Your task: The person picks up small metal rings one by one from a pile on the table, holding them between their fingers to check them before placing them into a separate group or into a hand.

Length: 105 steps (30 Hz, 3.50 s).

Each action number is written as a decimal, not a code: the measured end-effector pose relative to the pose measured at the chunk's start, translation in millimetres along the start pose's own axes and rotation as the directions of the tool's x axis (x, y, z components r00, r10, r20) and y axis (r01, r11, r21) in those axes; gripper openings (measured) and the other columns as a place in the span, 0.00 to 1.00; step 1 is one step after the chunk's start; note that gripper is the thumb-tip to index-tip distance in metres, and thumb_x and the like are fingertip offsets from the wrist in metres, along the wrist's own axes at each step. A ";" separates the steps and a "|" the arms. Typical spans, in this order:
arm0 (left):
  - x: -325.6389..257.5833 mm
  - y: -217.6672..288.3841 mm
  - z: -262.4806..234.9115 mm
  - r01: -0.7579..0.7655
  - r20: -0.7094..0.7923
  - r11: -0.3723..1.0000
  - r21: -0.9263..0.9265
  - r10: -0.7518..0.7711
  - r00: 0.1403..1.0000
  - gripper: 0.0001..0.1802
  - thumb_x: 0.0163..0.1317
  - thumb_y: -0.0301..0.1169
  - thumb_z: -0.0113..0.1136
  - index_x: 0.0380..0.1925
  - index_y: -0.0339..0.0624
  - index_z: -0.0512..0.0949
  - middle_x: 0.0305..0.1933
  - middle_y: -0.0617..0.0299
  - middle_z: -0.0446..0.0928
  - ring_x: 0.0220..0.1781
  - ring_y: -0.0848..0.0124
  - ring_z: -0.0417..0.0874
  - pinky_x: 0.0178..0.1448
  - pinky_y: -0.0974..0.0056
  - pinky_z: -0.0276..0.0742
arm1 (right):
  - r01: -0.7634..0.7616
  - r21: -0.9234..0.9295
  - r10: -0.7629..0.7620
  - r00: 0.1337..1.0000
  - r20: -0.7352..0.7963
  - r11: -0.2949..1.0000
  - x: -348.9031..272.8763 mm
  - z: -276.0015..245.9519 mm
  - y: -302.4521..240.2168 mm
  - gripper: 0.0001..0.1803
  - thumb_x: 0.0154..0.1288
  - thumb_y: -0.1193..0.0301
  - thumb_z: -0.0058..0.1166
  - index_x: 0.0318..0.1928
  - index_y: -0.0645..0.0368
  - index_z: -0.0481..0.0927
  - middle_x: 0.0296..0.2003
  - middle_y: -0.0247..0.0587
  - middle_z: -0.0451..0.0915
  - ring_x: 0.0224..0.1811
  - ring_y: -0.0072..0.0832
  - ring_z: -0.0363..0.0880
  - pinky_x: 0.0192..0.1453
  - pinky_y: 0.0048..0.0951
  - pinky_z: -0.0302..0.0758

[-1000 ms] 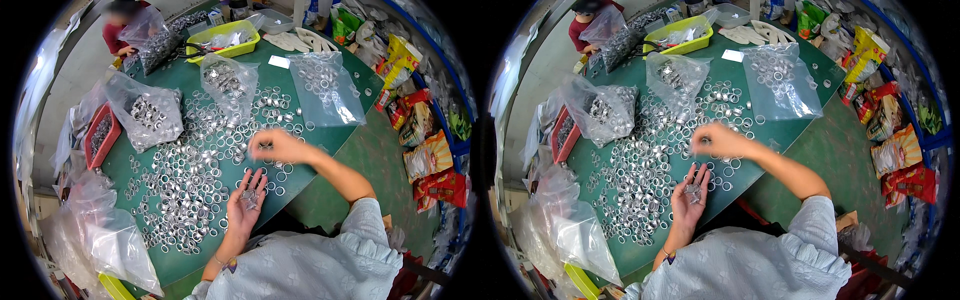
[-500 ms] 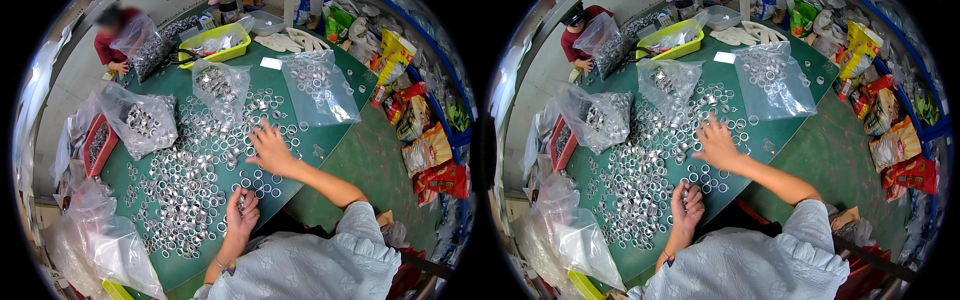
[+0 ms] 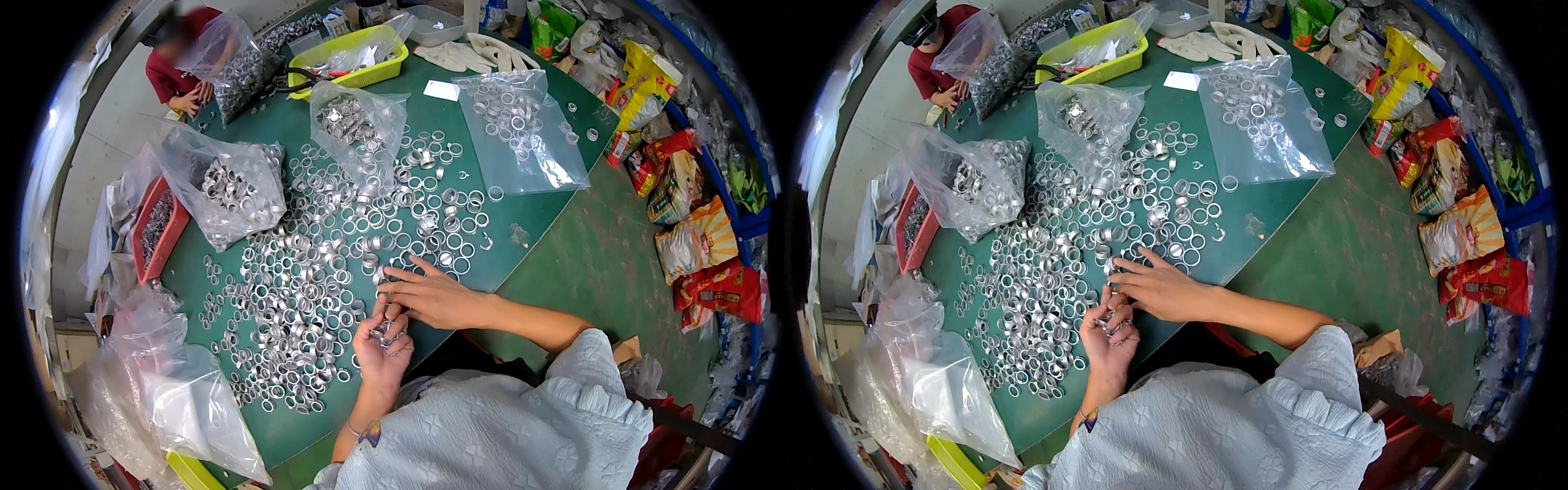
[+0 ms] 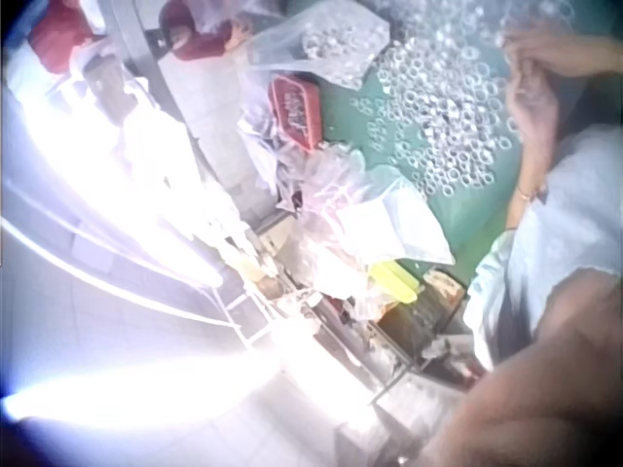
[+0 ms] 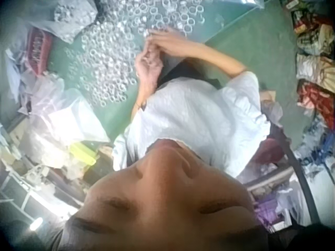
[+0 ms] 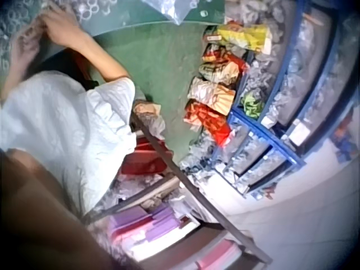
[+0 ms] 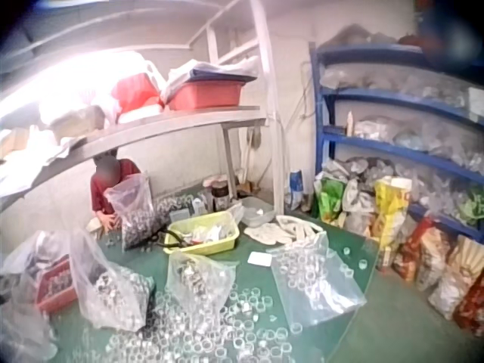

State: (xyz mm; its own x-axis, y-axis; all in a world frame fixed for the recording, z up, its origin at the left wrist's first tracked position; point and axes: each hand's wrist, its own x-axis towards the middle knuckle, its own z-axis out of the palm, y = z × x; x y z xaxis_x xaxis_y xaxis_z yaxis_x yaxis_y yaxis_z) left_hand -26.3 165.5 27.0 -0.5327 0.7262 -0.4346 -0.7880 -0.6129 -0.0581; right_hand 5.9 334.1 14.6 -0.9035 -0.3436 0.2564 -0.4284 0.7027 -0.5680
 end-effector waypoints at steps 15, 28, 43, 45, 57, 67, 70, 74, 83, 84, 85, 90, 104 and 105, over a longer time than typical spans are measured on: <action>-0.5 -1.7 -15.1 0.152 0.056 0.985 -0.086 -0.147 0.988 0.22 0.60 0.34 0.46 0.55 0.41 0.69 0.61 0.50 0.66 0.60 0.59 0.70 0.48 0.61 0.80 | -0.364 -0.404 0.243 0.916 -0.320 0.839 9.6 -48.4 58.9 0.16 0.49 0.77 0.57 0.43 0.56 0.79 0.44 0.34 0.72 0.48 0.33 0.66 0.52 0.39 0.59; 4.9 -17.9 7.7 0.029 0.018 0.987 0.160 -0.032 0.999 0.25 0.62 0.36 0.43 0.58 0.36 0.63 0.68 0.45 0.55 0.70 0.53 0.55 0.71 0.48 0.50 | -0.372 -0.109 0.279 0.831 -0.482 0.922 2.6 -59.2 53.5 0.05 0.53 0.77 0.53 0.33 0.60 0.76 0.32 0.36 0.74 0.40 0.32 0.70 0.50 0.38 0.60; 3.5 -17.2 8.8 0.044 0.022 0.987 0.156 -0.048 0.999 0.26 0.63 0.36 0.41 0.61 0.38 0.60 0.69 0.47 0.54 0.70 0.54 0.55 0.71 0.49 0.51 | -0.301 -0.352 0.131 0.892 -0.433 0.886 5.1 -51.3 62.0 0.10 0.50 0.76 0.57 0.36 0.59 0.77 0.34 0.35 0.75 0.43 0.32 0.70 0.56 0.46 0.58; 5.6 -17.3 8.3 0.061 0.032 0.990 0.130 -0.066 0.997 0.26 0.63 0.36 0.42 0.61 0.40 0.61 0.69 0.49 0.55 0.70 0.55 0.56 0.69 0.50 0.55 | -0.302 -0.400 0.122 0.901 -0.416 0.865 6.4 -46.2 62.9 0.08 0.51 0.76 0.56 0.35 0.59 0.77 0.32 0.35 0.75 0.42 0.32 0.70 0.56 0.47 0.58; 8.4 -21.6 9.6 0.032 -0.004 0.987 0.157 -0.031 0.999 0.24 0.65 0.38 0.42 0.58 0.40 0.63 0.65 0.48 0.60 0.66 0.55 0.62 0.66 0.52 0.60 | -0.166 0.248 0.226 0.945 -0.237 0.954 0.9 -61.6 11.5 0.05 0.53 0.75 0.56 0.31 0.62 0.79 0.30 0.40 0.79 0.35 0.36 0.75 0.42 0.33 0.69; 11.4 -11.7 -29.2 0.171 0.047 0.980 0.098 -0.176 0.983 0.13 0.65 0.37 0.48 0.41 0.40 0.75 0.49 0.53 0.74 0.45 0.66 0.76 0.34 0.68 0.73 | -0.328 -0.110 0.293 0.922 -0.253 0.938 -14.4 -54.8 19.1 0.06 0.49 0.74 0.60 0.29 0.61 0.78 0.31 0.36 0.74 0.37 0.34 0.70 0.43 0.34 0.63; 6.3 -31.7 32.6 0.041 -0.271 0.969 0.244 0.028 0.962 0.14 0.66 0.39 0.48 0.43 0.42 0.73 0.51 0.54 0.73 0.46 0.66 0.76 0.32 0.68 0.74 | -0.214 0.198 0.260 0.934 -0.245 0.956 -10.5 -56.3 8.8 0.06 0.50 0.75 0.60 0.30 0.62 0.77 0.30 0.37 0.76 0.36 0.36 0.72 0.44 0.35 0.66; 11.3 -27.0 11.6 0.053 -0.178 0.979 0.197 -0.018 0.984 0.13 0.65 0.38 0.50 0.44 0.43 0.72 0.44 0.57 0.73 0.41 0.69 0.75 0.29 0.70 0.73 | -0.220 0.375 0.317 0.922 -0.221 0.901 -2.5 -53.0 -8.8 0.07 0.51 0.75 0.60 0.32 0.62 0.79 0.31 0.39 0.78 0.36 0.36 0.72 0.45 0.35 0.67; 6.0 -18.6 -7.9 0.175 -0.031 0.982 0.072 -0.173 0.984 0.14 0.65 0.40 0.51 0.25 0.43 0.69 0.27 0.63 0.64 0.28 0.73 0.66 0.16 0.77 0.57 | -0.392 -0.170 0.266 0.828 -0.494 0.904 16.4 -35.7 46.0 0.12 0.50 0.72 0.61 0.36 0.61 0.78 0.37 0.37 0.74 0.43 0.36 0.67 0.48 0.35 0.60; 6.0 -18.8 -4.0 0.178 -0.031 0.982 0.069 -0.177 0.984 0.16 0.65 0.41 0.50 0.23 0.43 0.68 0.27 0.63 0.63 0.28 0.73 0.66 0.16 0.77 0.57 | -0.376 -0.176 0.255 0.841 -0.477 0.910 17.1 -35.1 49.8 0.12 0.50 0.73 0.61 0.36 0.62 0.77 0.37 0.37 0.74 0.43 0.36 0.67 0.48 0.35 0.60; 6.0 -17.9 -1.8 0.176 -0.028 0.982 0.066 -0.175 0.984 0.18 0.65 0.41 0.50 0.21 0.43 0.68 0.27 0.63 0.63 0.28 0.73 0.66 0.16 0.77 0.57 | -0.378 -0.144 0.279 0.846 -0.454 0.914 17.5 -39.0 51.4 0.08 0.54 0.73 0.59 0.34 0.60 0.76 0.40 0.38 0.76 0.43 0.33 0.71 0.49 0.33 0.64; 3.3 -11.6 -15.1 0.215 -0.021 0.971 0.108 -0.214 0.977 0.19 0.65 0.42 0.49 0.19 0.43 0.68 0.29 0.61 0.66 0.28 0.72 0.67 0.15 0.77 0.58 | 0.116 0.883 0.647 0.637 -0.418 0.455 -3.5 -72.7 61.3 0.04 0.63 0.76 0.51 0.38 0.61 0.73 0.43 0.48 0.78 0.37 0.26 0.78 0.42 0.24 0.76; 1.0 -13.2 -10.1 0.222 -0.068 0.955 0.195 -0.213 0.975 0.12 0.64 0.36 0.49 0.37 0.39 0.75 0.26 0.63 0.66 0.24 0.76 0.63 0.13 0.79 0.55 | -0.475 0.333 0.579 0.635 -0.512 0.815 -22.3 -72.7 69.5 0.08 0.57 0.73 0.56 0.39 0.58 0.81 0.25 0.35 0.71 0.25 0.24 0.68 0.30 0.25 0.66; 1.2 -13.7 -9.9 0.221 -0.071 0.953 0.206 -0.211 0.975 0.12 0.64 0.36 0.49 0.37 0.39 0.75 0.26 0.62 0.66 0.24 0.76 0.62 0.13 0.79 0.55 | -0.489 0.231 0.530 0.658 -0.536 0.841 -17.3 -67.4 72.3 0.08 0.57 0.72 0.56 0.38 0.58 0.82 0.26 0.39 0.71 0.26 0.28 0.70 0.31 0.26 0.67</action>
State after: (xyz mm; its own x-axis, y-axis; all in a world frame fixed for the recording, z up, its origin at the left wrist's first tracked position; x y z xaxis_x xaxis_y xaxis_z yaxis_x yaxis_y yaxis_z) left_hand -13.0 171.6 18.4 -0.3312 0.8152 -0.4751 -0.9327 -0.3592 0.0340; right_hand -10.5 432.8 21.7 -0.8291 0.4799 0.2868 0.0852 0.6155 -0.7835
